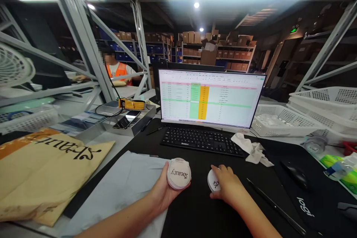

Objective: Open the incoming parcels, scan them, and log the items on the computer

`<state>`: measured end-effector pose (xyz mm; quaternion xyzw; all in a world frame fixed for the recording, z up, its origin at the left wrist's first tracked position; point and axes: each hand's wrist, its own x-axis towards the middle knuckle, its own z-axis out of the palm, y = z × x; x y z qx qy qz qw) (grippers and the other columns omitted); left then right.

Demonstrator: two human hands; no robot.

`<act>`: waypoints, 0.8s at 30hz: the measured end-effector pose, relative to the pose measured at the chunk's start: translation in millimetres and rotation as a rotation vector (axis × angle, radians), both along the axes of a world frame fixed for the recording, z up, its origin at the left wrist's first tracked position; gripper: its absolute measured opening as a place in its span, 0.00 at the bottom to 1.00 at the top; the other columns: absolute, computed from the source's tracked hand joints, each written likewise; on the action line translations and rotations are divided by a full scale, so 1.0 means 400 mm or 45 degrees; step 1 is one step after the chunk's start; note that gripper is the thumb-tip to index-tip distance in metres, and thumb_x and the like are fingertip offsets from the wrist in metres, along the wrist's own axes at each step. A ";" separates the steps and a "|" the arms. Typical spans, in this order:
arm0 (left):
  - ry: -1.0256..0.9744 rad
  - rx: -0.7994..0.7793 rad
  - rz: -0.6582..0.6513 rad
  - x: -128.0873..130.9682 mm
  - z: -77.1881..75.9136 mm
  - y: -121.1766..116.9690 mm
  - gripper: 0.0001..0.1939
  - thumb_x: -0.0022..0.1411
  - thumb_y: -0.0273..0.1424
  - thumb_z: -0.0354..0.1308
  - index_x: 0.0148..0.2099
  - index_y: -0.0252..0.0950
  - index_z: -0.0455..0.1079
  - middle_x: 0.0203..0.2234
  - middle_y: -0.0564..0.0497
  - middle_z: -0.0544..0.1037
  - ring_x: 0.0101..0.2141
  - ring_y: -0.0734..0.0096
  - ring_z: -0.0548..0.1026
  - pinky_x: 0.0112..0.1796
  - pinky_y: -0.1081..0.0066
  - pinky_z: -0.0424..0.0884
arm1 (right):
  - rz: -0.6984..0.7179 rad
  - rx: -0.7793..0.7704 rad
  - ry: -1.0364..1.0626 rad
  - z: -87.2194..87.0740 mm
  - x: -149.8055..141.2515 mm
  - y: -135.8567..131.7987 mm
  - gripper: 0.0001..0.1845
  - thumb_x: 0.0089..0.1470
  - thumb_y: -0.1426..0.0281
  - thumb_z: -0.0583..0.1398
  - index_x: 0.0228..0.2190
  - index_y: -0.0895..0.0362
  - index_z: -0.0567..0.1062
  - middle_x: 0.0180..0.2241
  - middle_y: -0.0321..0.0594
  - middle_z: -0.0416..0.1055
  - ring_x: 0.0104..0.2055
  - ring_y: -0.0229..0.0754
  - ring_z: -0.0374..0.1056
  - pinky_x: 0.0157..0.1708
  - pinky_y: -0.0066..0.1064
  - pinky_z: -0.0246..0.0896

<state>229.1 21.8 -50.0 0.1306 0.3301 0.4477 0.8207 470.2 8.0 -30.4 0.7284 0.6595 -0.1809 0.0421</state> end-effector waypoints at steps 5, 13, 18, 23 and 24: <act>0.004 -0.003 0.025 0.019 -0.011 -0.006 0.24 0.74 0.43 0.43 0.55 0.33 0.72 0.49 0.44 0.81 0.50 0.61 0.78 0.56 0.59 0.68 | 0.114 0.584 0.566 -0.012 -0.042 -0.024 0.45 0.55 0.61 0.63 0.68 0.58 0.55 0.65 0.51 0.57 0.66 0.52 0.56 0.68 0.45 0.50; -0.228 0.301 -0.501 0.020 -0.032 -0.064 0.37 0.66 0.57 0.48 0.61 0.34 0.71 0.57 0.42 0.77 0.63 0.54 0.66 0.66 0.59 0.54 | 0.647 0.815 0.870 -0.130 -0.196 -0.097 0.45 0.64 0.46 0.51 0.71 0.49 0.40 0.72 0.53 0.38 0.73 0.58 0.41 0.67 0.56 0.49; -0.134 0.350 -0.540 0.005 -0.014 -0.086 0.47 0.51 0.63 0.62 0.64 0.39 0.69 0.60 0.43 0.73 0.67 0.47 0.60 0.68 0.53 0.48 | 0.719 1.228 0.767 -0.158 -0.239 -0.108 0.58 0.56 0.34 0.46 0.71 0.55 0.32 0.72 0.60 0.23 0.73 0.70 0.33 0.63 0.64 0.52; 0.197 0.680 -0.413 -0.011 -0.033 -0.091 0.48 0.57 0.68 0.49 0.67 0.40 0.63 0.66 0.43 0.66 0.69 0.50 0.54 0.69 0.55 0.45 | 0.741 1.190 0.743 -0.147 -0.255 -0.115 0.50 0.64 0.46 0.48 0.70 0.54 0.25 0.72 0.57 0.16 0.73 0.67 0.27 0.63 0.64 0.50; 0.304 0.795 -0.401 -0.016 -0.041 -0.086 0.48 0.58 0.67 0.46 0.68 0.41 0.61 0.68 0.43 0.63 0.70 0.51 0.52 0.69 0.56 0.44 | 0.740 1.156 0.765 -0.145 -0.254 -0.116 0.49 0.65 0.48 0.49 0.70 0.53 0.24 0.72 0.55 0.16 0.74 0.66 0.27 0.64 0.63 0.49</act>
